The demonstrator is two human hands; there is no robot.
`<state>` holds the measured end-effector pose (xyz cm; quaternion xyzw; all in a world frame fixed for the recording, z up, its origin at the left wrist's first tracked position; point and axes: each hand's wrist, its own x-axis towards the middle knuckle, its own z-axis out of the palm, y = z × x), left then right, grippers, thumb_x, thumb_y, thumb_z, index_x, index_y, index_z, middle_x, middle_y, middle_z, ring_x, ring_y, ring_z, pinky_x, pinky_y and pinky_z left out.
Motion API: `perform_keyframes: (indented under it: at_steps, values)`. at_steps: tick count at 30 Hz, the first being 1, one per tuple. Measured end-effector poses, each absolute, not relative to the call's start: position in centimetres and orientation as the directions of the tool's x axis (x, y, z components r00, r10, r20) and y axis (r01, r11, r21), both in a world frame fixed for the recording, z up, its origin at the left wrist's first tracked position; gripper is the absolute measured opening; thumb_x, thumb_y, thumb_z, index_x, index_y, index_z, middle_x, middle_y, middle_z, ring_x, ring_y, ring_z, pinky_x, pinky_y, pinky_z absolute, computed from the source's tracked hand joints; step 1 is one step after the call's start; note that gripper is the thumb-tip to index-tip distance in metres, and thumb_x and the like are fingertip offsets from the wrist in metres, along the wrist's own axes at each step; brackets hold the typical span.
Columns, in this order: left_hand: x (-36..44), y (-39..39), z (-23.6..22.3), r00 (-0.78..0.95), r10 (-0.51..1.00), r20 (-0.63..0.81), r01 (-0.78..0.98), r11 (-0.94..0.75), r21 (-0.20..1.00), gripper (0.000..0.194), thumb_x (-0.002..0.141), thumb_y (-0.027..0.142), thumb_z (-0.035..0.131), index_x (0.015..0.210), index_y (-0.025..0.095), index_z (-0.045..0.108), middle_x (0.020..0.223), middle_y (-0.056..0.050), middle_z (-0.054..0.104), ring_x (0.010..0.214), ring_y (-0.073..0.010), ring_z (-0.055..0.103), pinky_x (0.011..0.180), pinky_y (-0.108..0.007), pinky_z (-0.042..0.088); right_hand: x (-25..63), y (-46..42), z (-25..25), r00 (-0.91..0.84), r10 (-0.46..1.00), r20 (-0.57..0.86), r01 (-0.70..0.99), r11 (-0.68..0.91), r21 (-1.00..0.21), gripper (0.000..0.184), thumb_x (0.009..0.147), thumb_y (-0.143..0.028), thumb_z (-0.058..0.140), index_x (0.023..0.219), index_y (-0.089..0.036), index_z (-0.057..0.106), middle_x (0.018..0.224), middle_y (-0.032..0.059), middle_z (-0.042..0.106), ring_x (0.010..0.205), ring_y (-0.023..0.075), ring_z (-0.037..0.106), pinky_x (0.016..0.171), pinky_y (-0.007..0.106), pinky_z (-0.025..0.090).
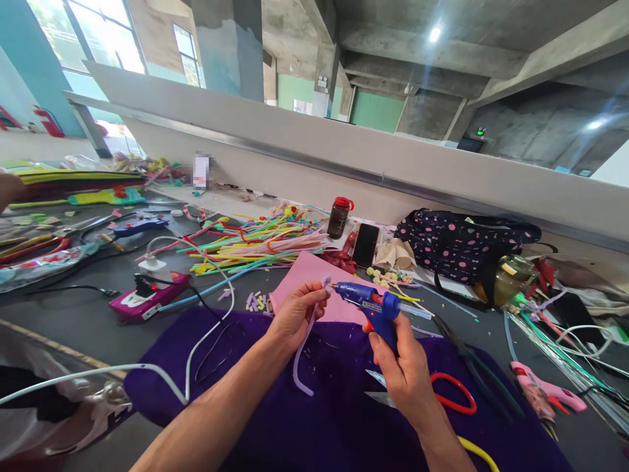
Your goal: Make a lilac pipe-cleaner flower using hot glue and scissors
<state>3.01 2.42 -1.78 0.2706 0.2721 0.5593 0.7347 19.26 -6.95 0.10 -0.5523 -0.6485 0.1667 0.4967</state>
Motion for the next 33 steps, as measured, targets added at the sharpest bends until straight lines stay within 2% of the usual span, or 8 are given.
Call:
perform_keyframes:
  at_steps: [13, 18, 23, 33]
  values:
    - [3.08, 2.43, -1.79, 0.247, 0.965, -0.082, -0.663, 0.23, 0.712, 0.017, 0.058, 0.012, 0.069, 0.069, 0.013, 0.055, 0.062, -0.001, 0.058, 0.05, -0.0059, 0.049, 0.043, -0.016, 0.033, 19.86, -6.52, -0.43, 0.029, 0.871, 0.49, 0.596, 0.378, -0.708, 0.023, 0.084, -0.029, 0.045, 0.106, -0.021, 0.047, 0.058, -0.004, 0.048, 0.05, 0.012, 0.046, 0.05, 0.022, 0.041]
    - [3.02, 2.33, -1.57, 0.23, 0.969, -0.094, -0.68, 0.229, 0.697, 0.018, 0.057, 0.011, 0.068, 0.07, 0.013, 0.056, 0.064, -0.001, 0.06, 0.051, -0.0063, 0.05, 0.044, -0.016, 0.034, 19.27, -6.8, -0.11, 0.062, 0.883, 0.465, 0.582, 0.346, -0.736, 0.022, 0.083, -0.028, 0.045, 0.103, -0.021, 0.049, 0.062, -0.0031, 0.051, 0.05, 0.0116, 0.046, 0.049, 0.022, 0.041]
    - [3.03, 2.42, -1.58, 0.239, 0.967, -0.089, -0.673, 0.231, 0.702, 0.018, 0.057, 0.012, 0.069, 0.069, 0.013, 0.056, 0.063, -0.001, 0.06, 0.05, -0.0058, 0.049, 0.043, -0.016, 0.033, 19.13, -6.91, 0.08, 0.075, 0.882, 0.465, 0.56, 0.349, -0.751, 0.02, 0.082, -0.028, 0.045, 0.101, -0.022, 0.049, 0.057, -0.0044, 0.047, 0.05, 0.0116, 0.045, 0.049, 0.021, 0.041]
    - [3.08, 2.44, -1.96, 0.247, 0.967, -0.063, -0.655, 0.214, 0.725, 0.02, 0.055, 0.017, 0.073, 0.067, 0.014, 0.057, 0.061, 0.001, 0.057, 0.05, -0.0056, 0.048, 0.044, -0.017, 0.032, 19.34, -6.85, 0.0, 0.084, 0.875, 0.477, 0.595, 0.34, -0.729, 0.021, 0.084, -0.03, 0.044, 0.103, -0.021, 0.047, 0.059, -0.0032, 0.049, 0.049, 0.0119, 0.045, 0.049, 0.022, 0.04]
